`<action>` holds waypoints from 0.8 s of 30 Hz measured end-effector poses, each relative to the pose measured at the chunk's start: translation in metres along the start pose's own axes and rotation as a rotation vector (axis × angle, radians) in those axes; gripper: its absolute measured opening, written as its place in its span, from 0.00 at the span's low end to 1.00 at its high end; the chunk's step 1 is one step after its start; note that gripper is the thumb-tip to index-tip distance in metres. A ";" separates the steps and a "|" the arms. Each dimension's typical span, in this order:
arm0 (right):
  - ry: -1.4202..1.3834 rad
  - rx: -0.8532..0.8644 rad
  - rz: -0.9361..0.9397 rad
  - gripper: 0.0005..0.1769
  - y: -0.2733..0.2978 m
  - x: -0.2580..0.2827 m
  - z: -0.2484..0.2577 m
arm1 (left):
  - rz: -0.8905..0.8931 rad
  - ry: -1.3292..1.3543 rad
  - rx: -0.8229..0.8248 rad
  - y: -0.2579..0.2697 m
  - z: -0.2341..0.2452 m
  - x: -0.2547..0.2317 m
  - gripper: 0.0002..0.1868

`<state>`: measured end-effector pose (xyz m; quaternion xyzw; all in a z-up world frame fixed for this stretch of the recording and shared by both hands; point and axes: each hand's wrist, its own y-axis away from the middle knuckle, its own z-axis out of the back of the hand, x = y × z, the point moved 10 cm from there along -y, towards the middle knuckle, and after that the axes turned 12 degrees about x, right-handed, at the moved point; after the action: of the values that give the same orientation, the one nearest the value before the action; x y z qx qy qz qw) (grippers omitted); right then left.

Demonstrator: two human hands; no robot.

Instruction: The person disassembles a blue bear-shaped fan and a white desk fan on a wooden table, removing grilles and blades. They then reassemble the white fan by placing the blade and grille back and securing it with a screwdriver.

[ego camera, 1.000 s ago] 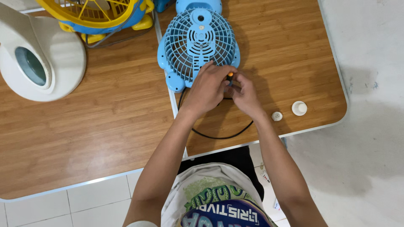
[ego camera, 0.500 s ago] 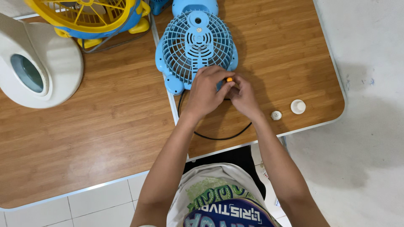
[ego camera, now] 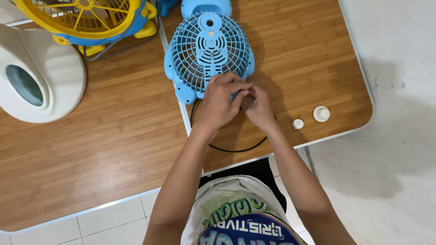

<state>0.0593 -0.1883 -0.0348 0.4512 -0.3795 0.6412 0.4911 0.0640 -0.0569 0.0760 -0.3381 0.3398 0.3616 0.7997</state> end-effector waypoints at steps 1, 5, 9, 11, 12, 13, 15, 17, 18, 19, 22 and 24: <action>-0.063 0.031 -0.022 0.13 -0.001 -0.006 -0.002 | -0.004 -0.004 0.014 -0.001 -0.001 0.001 0.11; -0.290 0.204 -0.092 0.18 -0.006 -0.023 -0.003 | -0.003 -0.030 0.047 0.000 -0.004 0.001 0.19; -0.162 0.186 0.052 0.18 -0.006 -0.004 0.001 | -0.015 -0.079 0.056 -0.002 -0.005 -0.004 0.23; -0.036 0.102 0.077 0.17 -0.004 0.005 0.003 | 0.049 -0.049 0.060 -0.003 -0.005 0.000 0.18; 0.026 0.059 0.088 0.17 -0.002 0.009 0.004 | 0.081 -0.033 0.062 -0.003 -0.005 0.003 0.16; 0.051 0.024 0.078 0.13 0.000 0.010 0.004 | 0.056 -0.038 0.017 -0.002 -0.001 -0.001 0.16; 0.103 -0.050 0.059 0.06 0.003 0.012 0.008 | 0.000 -0.048 -0.070 -0.001 0.006 -0.008 0.15; 0.155 -0.108 0.003 0.06 0.003 0.007 0.009 | 0.036 -0.030 -0.082 -0.003 0.006 -0.003 0.15; 0.181 -0.135 -0.026 0.07 0.004 0.004 0.009 | 0.056 -0.020 -0.088 -0.003 0.006 -0.001 0.16; 0.160 -0.146 -0.002 0.08 0.005 0.005 0.009 | 0.059 -0.037 -0.086 -0.004 0.004 -0.001 0.16; 0.082 -0.160 0.019 0.10 0.007 0.003 0.003 | 0.069 -0.081 -0.091 -0.004 0.001 0.000 0.15; 0.012 -0.154 -0.044 0.12 0.007 -0.006 0.000 | 0.070 -0.093 -0.102 -0.003 0.001 0.000 0.14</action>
<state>0.0530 -0.1918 -0.0404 0.4165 -0.4146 0.6019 0.5407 0.0667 -0.0572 0.0775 -0.3492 0.2949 0.4217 0.7831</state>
